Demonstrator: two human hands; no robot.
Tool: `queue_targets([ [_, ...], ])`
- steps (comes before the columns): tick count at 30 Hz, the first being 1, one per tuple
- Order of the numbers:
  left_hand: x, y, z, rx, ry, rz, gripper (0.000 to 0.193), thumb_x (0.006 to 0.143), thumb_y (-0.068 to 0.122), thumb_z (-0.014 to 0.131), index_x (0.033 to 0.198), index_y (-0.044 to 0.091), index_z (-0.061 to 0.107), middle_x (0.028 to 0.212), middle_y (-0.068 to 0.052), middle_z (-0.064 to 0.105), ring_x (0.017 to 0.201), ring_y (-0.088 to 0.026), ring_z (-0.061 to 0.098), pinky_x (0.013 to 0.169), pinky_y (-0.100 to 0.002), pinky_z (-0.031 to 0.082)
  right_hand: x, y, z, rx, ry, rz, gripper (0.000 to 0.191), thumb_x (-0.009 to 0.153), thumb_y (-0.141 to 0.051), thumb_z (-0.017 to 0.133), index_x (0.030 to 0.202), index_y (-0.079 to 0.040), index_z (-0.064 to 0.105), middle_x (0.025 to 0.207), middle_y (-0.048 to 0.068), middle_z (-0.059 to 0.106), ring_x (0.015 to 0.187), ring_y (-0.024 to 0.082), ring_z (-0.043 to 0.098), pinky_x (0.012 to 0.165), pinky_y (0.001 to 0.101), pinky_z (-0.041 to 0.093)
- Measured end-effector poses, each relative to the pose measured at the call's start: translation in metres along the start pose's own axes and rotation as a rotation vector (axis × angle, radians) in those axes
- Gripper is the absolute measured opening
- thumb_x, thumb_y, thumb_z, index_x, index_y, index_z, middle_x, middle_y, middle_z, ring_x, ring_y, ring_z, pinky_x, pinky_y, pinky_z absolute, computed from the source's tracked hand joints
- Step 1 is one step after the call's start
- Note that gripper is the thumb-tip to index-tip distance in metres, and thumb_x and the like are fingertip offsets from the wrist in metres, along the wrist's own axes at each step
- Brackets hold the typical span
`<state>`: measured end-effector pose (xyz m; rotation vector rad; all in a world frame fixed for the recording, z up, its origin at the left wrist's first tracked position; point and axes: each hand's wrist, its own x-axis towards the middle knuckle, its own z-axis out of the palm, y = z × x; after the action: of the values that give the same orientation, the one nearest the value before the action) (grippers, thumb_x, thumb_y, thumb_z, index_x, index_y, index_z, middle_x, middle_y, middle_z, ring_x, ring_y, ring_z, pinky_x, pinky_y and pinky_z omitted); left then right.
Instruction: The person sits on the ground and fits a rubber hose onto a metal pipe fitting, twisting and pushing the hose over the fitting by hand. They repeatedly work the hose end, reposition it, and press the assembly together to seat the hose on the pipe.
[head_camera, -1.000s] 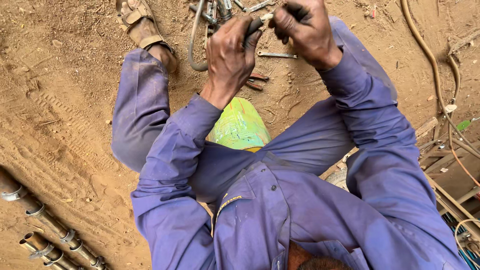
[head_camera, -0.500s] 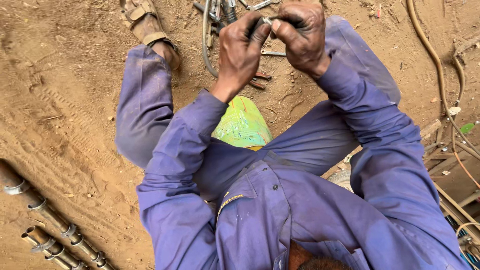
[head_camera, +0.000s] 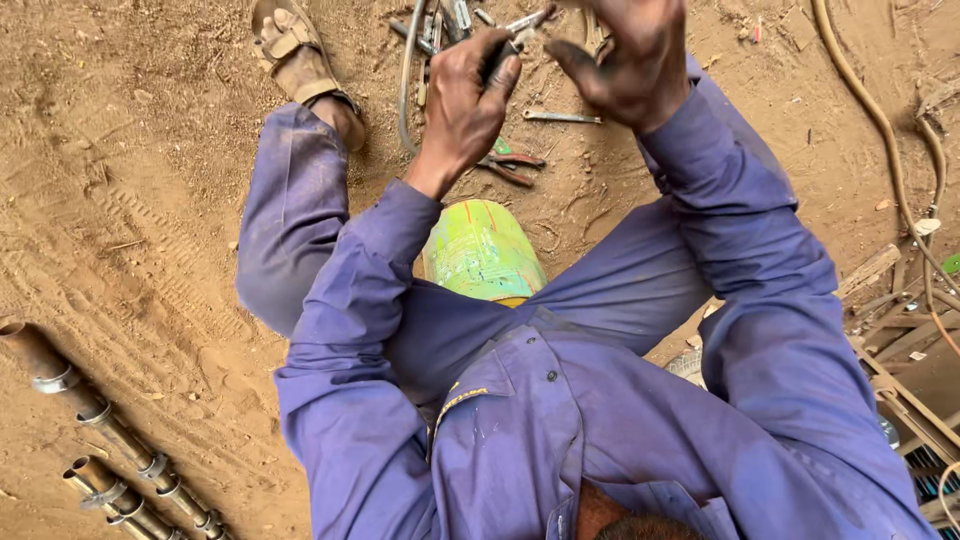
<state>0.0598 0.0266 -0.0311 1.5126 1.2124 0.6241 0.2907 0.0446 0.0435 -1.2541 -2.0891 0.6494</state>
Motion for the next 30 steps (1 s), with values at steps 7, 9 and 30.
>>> queue_targets([
  [7, -0.005, 0.007, -0.005, 0.046, 0.081, 0.188, 0.028, 0.103, 0.02, 0.068, 0.115, -0.004, 0.073, 0.105, -0.021, 0.076, 0.091, -0.028, 0.076, 0.083, -0.042, 0.062, 0.009, -0.012, 0.005, -0.179, -0.11, -0.151, 0.014, 0.099, -0.006, 0.081, 0.111, -0.008, 0.074, 0.109, 0.007, 0.065, 0.096, 0.025, 0.064, 0.079, 0.0387, 0.049],
  [9, -0.005, 0.007, -0.005, 0.081, 0.053, 0.14, 0.027, 0.101, 0.019, 0.069, 0.113, -0.005, 0.073, 0.102, -0.021, 0.076, 0.088, -0.029, 0.077, 0.08, -0.042, 0.062, 0.01, -0.012, 0.006, -0.158, -0.119, -0.168, 0.012, 0.099, -0.005, 0.081, 0.108, -0.006, 0.073, 0.107, 0.007, 0.066, 0.097, 0.025, 0.064, 0.08, 0.0396, 0.048],
  [30, -0.002, 0.049, -0.046, 0.111, 0.007, 0.368, 0.018, 0.101, 0.007, 0.07, 0.114, 0.001, 0.059, 0.084, -0.012, 0.066, 0.067, -0.024, 0.065, 0.056, -0.036, 0.051, -0.002, 0.03, 0.019, 0.68, -0.42, 0.489, 0.013, 0.098, -0.001, 0.071, 0.11, 0.002, 0.069, 0.101, 0.007, 0.069, 0.094, 0.011, 0.067, 0.081, 0.0278, 0.056],
])
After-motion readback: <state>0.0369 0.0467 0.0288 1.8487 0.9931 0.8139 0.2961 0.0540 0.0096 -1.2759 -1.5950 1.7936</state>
